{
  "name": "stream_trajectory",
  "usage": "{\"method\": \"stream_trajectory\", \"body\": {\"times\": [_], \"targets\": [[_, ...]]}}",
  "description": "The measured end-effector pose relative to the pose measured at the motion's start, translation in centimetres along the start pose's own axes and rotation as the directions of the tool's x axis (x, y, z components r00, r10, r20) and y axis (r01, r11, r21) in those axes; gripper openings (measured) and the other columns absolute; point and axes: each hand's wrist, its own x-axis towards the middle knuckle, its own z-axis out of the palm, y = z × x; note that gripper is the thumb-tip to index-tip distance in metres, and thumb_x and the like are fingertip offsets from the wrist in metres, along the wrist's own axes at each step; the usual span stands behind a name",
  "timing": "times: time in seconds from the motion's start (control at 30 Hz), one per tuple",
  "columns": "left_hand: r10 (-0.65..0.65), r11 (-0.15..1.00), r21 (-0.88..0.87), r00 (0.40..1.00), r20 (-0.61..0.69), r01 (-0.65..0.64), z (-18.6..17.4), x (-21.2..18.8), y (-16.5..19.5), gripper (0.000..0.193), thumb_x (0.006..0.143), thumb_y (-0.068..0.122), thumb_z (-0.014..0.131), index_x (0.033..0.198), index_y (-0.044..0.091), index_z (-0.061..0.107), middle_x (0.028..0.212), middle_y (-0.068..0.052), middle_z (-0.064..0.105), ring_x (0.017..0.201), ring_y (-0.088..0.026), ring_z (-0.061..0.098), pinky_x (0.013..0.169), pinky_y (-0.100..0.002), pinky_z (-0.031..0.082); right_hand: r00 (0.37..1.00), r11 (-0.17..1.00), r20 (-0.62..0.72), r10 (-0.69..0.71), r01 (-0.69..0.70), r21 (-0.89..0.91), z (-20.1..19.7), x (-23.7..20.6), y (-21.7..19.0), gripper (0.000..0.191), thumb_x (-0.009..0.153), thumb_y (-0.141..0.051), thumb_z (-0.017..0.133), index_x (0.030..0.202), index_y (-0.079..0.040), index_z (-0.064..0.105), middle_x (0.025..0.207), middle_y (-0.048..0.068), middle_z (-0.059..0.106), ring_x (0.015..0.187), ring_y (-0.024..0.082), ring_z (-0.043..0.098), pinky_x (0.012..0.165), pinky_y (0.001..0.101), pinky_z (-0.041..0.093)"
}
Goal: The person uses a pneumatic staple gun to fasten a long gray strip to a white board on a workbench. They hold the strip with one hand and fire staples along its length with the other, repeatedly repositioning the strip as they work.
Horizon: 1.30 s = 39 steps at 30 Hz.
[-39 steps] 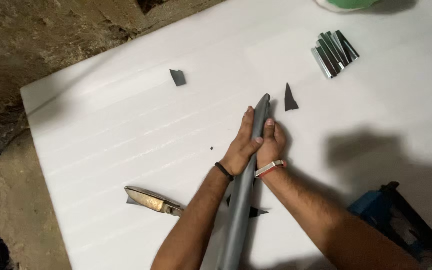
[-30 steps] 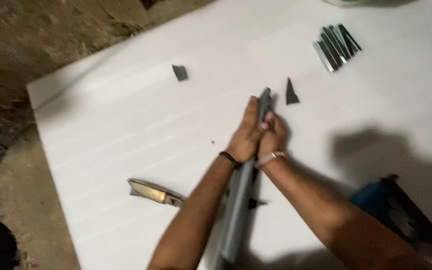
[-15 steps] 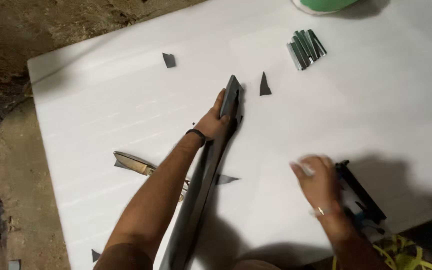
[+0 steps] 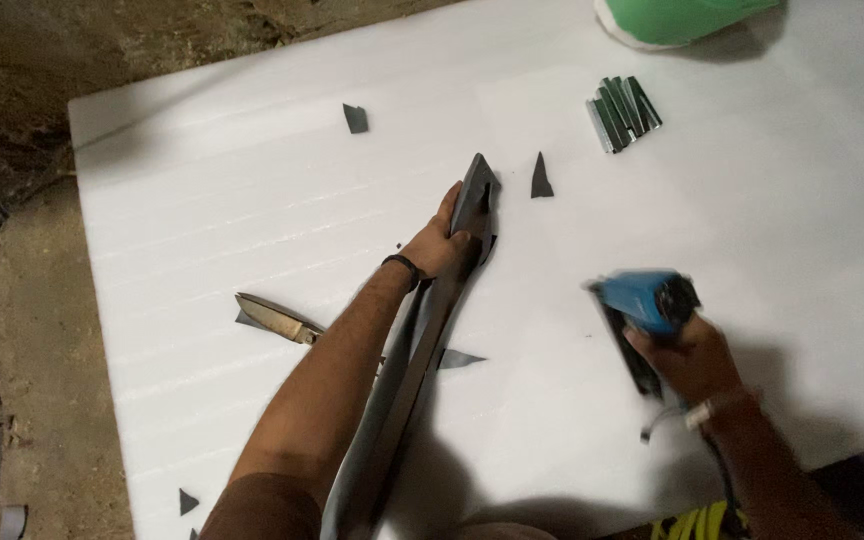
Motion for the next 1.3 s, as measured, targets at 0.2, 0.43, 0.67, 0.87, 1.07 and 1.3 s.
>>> {"method": "stream_trajectory", "body": {"times": [0.2, 0.43, 0.67, 0.87, 1.07, 1.3], "targets": [[0.07, 0.997, -0.033, 0.997, -0.033, -0.071, 0.2, 0.3, -0.6, 0.085, 0.096, 0.018, 0.05, 0.163, 0.032, -0.001, 0.161, -0.025, 0.033, 0.148, -0.039, 0.037, 0.123, -0.049, 0.029, 0.974, 0.976, 0.076, -0.213, 0.215, -0.024, -0.4, 7.6, -14.8, 0.037, 0.081, -0.03, 0.082, 0.099, 0.001, 0.073, 0.078, 0.012, 0.076, 0.066, 0.019, 0.073, 0.064, 0.036, 0.061], [-0.036, 0.999, 0.038, 0.999, -0.024, 0.037, 0.3, 0.6, -0.1, 0.084, 0.1, 0.021, 0.05, 0.162, 0.037, -0.004, 0.152, -0.031, 0.041, 0.143, -0.042, 0.044, 0.12, -0.052, 0.035, 0.967, 0.962, 0.139, -0.214, 0.233, -0.143, 1.0, 11.3, -19.2, 0.04, 0.083, -0.03, 0.084, 0.098, 0.005, 0.071, 0.079, 0.015, 0.074, 0.069, 0.021, 0.073, 0.066, 0.0354, 0.061], [0.016, 1.0, 0.023, 0.999, -0.028, -0.016, 0.5, 0.9, -0.6, 0.087, 0.098, 0.016, 0.051, 0.163, 0.037, -0.003, 0.151, -0.029, 0.045, 0.143, -0.04, 0.046, 0.12, -0.052, 0.035, 0.963, 0.971, 0.182, -0.201, 0.221, -0.093, 2.0, 11.3, -18.0, 0.044, 0.08, -0.031, 0.084, 0.1, 0.003, 0.067, 0.08, 0.014, 0.074, 0.068, 0.021, 0.075, 0.061, 0.0351, 0.065], [0.091, 0.996, 0.018, 0.995, -0.037, -0.091, 0.9, 1.8, -1.7, 0.099, 0.093, 0.009, 0.062, 0.162, 0.034, -0.005, 0.156, -0.029, 0.038, 0.146, -0.041, 0.039, 0.121, -0.052, 0.031, 0.954, 0.967, 0.244, -0.173, 0.212, -0.143, 1.9, 9.8, -18.1, 0.039, 0.081, -0.033, 0.085, 0.089, 0.004, 0.073, 0.072, 0.016, 0.075, 0.064, 0.024, 0.074, 0.063, 0.0376, 0.061], [0.062, 0.998, 0.022, 0.998, -0.018, -0.062, 0.9, 1.7, -1.1, 0.112, 0.084, 0.008, 0.072, 0.161, 0.033, -0.006, 0.152, -0.027, 0.042, 0.144, -0.04, 0.042, 0.12, -0.051, 0.034, 0.945, 0.944, 0.202, -0.257, 0.29, -0.157, 2.3, 7.7, -18.2, 0.037, 0.081, -0.033, 0.082, 0.091, 0.002, 0.075, 0.074, 0.016, 0.076, 0.07, 0.029, 0.077, 0.07, 0.0414, 0.062], [0.107, 0.993, -0.036, 0.989, -0.098, -0.111, 1.6, 0.1, 0.1, 0.106, 0.086, 0.014, 0.073, 0.164, 0.026, 0.003, 0.158, -0.026, 0.035, 0.147, -0.039, 0.038, 0.122, -0.047, 0.034, 0.945, 0.882, -0.009, -0.327, 0.302, -0.362, 2.5, 6.0, -12.9, 0.057, 0.084, -0.037, 0.081, 0.125, 0.0, 0.065, 0.094, 0.022, 0.073, 0.085, 0.038, 0.07, 0.079, 0.0468, 0.056]]}}
